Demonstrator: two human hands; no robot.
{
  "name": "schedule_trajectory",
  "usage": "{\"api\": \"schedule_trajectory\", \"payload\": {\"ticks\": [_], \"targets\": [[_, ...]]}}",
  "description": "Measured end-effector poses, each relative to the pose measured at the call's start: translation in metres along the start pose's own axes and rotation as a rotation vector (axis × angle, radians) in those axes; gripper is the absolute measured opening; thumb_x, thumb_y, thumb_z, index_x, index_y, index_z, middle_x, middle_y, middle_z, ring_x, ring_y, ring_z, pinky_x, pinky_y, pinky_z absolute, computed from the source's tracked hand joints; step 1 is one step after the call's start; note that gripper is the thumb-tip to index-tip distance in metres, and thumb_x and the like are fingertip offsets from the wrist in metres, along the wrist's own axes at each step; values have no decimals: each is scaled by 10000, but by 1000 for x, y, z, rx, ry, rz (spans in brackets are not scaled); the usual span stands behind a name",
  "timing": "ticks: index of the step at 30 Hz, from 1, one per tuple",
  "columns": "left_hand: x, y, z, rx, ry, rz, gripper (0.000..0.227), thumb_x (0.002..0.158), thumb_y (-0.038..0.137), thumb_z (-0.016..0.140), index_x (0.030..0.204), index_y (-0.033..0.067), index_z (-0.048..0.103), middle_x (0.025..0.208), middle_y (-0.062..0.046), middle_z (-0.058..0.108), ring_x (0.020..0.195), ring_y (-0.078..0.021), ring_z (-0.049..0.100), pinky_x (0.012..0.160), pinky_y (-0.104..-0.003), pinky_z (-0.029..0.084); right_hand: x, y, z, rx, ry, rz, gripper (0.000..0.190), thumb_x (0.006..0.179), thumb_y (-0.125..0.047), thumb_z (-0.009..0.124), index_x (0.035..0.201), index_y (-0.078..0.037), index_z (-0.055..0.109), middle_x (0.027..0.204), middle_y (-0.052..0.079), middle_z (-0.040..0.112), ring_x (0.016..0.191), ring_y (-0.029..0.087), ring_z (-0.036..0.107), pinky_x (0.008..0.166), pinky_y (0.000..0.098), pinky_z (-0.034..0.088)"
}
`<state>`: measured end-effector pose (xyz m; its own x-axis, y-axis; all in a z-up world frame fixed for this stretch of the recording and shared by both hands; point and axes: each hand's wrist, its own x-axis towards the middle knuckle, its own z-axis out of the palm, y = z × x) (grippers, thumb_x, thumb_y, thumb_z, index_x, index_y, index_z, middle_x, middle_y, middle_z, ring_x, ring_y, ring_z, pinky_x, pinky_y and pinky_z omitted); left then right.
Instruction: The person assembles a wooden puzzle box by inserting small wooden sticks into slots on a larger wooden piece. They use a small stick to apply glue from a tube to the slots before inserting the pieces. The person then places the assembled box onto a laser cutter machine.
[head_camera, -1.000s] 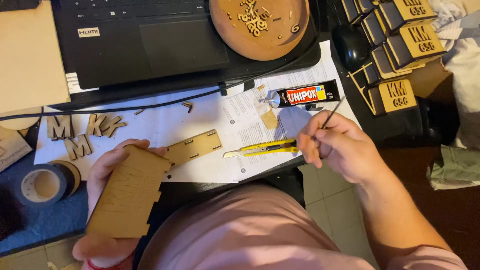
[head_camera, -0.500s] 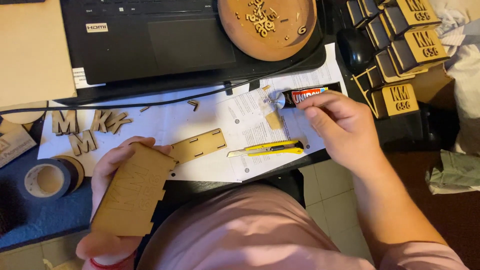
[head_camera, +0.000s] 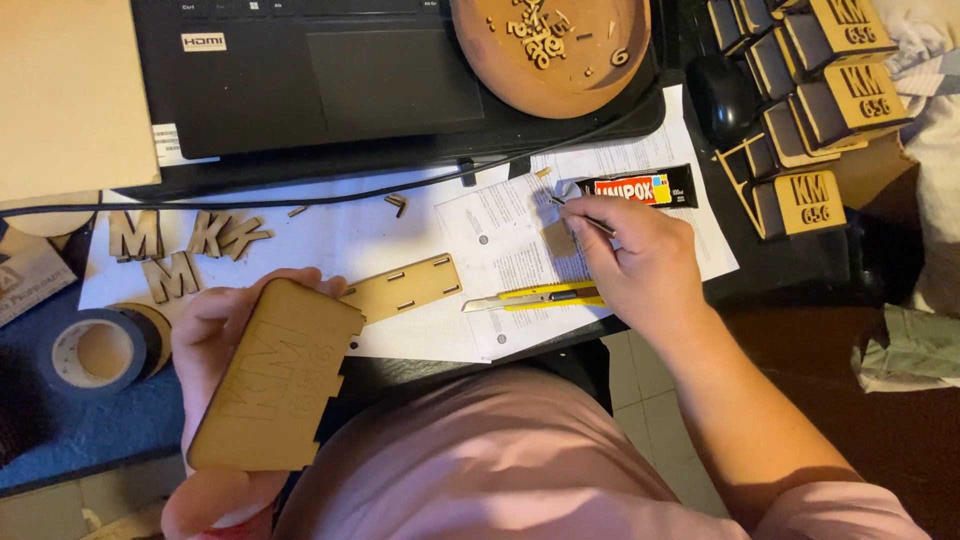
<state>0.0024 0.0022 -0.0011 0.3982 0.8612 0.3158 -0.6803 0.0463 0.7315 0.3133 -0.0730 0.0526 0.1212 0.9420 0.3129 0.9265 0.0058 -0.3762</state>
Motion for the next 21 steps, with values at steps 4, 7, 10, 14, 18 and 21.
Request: {"api": "schedule_trajectory", "payload": {"ticks": [4, 7, 10, 14, 18, 21], "targets": [[-5, 6, 0, 40, 85, -98, 1019, 793, 837, 830, 1376, 119, 402, 1465, -311, 442, 1298, -420, 552, 988, -434, 556, 0, 2, 2, -10, -13, -33, 132, 950, -21, 686, 1080, -10, 710, 1012, 119, 753, 887, 226, 731, 795, 328, 571], [-5, 9, 2, 76, 105, -140, 1027, 799, 865, 825, 1386, 140, 395, 1472, -273, 444, 1267, -356, 567, 744, -285, 621, 0, 1, 4, -17, 0, -57, 121, 943, -15, 699, 1061, 2, 718, 1013, 122, 753, 897, 239, 732, 815, 343, 578], [-4, 9, 1, 87, 103, -133, 1047, 797, 883, 821, 1384, 125, 399, 1464, -283, 449, 1250, -352, 574, 751, -306, 616, -1, 2, 7, -38, 12, -74, 113, 943, -29, 708, 1053, -10, 727, 986, 118, 756, 855, 228, 730, 765, 339, 578], [-2, 8, 2, 58, 71, -107, 1044, 814, 877, 805, 1378, 99, 396, 1478, -280, 423, 1266, -344, 553, 896, -367, 559, -3, 0, 9, 3, 2, 36, 113, 924, -74, 732, 1028, -35, 753, 927, 80, 759, 665, 148, 617, 622, 279, 500], [-4, 10, -4, 134, 109, -182, 674, 939, 627, 731, 1321, 143, 457, 1447, -284, 458, 1179, -287, 563, 708, -254, 612, -3, -11, 6, 342, 79, 404, 86, 925, -57, 715, 1008, -62, 735, 894, 67, 750, 760, 111, 684, 694, 229, 575], [-3, 12, -2, 92, 88, -153, 1013, 828, 923, 737, 1341, 99, 448, 1453, -291, 452, 1149, -291, 591, 725, -267, 618, -6, 4, 9, 780, 225, 594, 53, 944, -57, 668, 905, -22, 658, 784, 157, 706, 599, 165, 629, 475, 236, 500]]}}
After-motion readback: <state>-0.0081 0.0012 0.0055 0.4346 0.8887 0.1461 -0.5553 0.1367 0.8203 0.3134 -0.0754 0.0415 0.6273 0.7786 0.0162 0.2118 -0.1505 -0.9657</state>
